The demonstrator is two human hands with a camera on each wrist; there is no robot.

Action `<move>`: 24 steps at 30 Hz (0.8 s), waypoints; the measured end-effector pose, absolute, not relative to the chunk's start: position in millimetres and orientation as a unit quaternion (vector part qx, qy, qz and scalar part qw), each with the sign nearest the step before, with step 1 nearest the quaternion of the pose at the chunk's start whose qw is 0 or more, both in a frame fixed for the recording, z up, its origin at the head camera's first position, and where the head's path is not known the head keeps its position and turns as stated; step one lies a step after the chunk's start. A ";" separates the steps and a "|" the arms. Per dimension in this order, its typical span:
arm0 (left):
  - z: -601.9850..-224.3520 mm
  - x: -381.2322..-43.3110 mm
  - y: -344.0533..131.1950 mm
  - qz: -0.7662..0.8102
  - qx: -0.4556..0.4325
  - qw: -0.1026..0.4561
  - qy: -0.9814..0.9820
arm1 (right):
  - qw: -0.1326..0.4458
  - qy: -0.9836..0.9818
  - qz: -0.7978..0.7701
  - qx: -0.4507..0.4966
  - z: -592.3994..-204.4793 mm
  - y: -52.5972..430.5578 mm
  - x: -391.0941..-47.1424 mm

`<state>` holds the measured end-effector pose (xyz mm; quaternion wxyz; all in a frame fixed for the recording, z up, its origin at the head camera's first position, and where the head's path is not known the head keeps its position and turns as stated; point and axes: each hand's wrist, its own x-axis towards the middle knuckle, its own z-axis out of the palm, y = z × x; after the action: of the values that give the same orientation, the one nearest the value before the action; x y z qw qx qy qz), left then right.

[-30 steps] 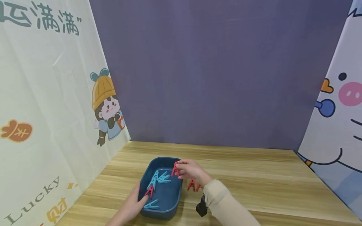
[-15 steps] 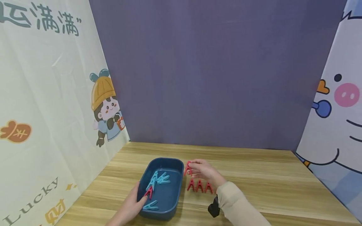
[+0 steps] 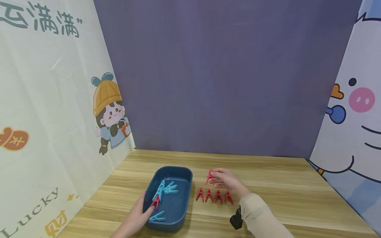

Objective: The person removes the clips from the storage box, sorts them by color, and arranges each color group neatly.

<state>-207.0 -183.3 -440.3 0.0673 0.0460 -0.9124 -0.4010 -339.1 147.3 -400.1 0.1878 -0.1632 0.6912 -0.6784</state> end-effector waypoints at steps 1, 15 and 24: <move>-439.9 -207.2 -182.8 -0.401 0.047 0.065 -0.913 | 0.188 0.691 -0.678 -0.164 -400.3 150.0 -339.6; -441.6 -209.3 -179.5 -0.398 0.045 0.067 -0.914 | 0.169 0.707 -0.671 -0.148 -409.2 179.6 -343.3; -441.9 -209.5 -180.8 -0.405 0.050 0.057 -0.911 | 0.161 0.719 -0.662 -0.138 -417.2 197.6 -341.6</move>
<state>-209.5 -180.8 -441.9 0.0574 0.0503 -0.9110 -0.4054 -341.6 197.6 -417.2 0.1606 -0.1382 0.7187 -0.6622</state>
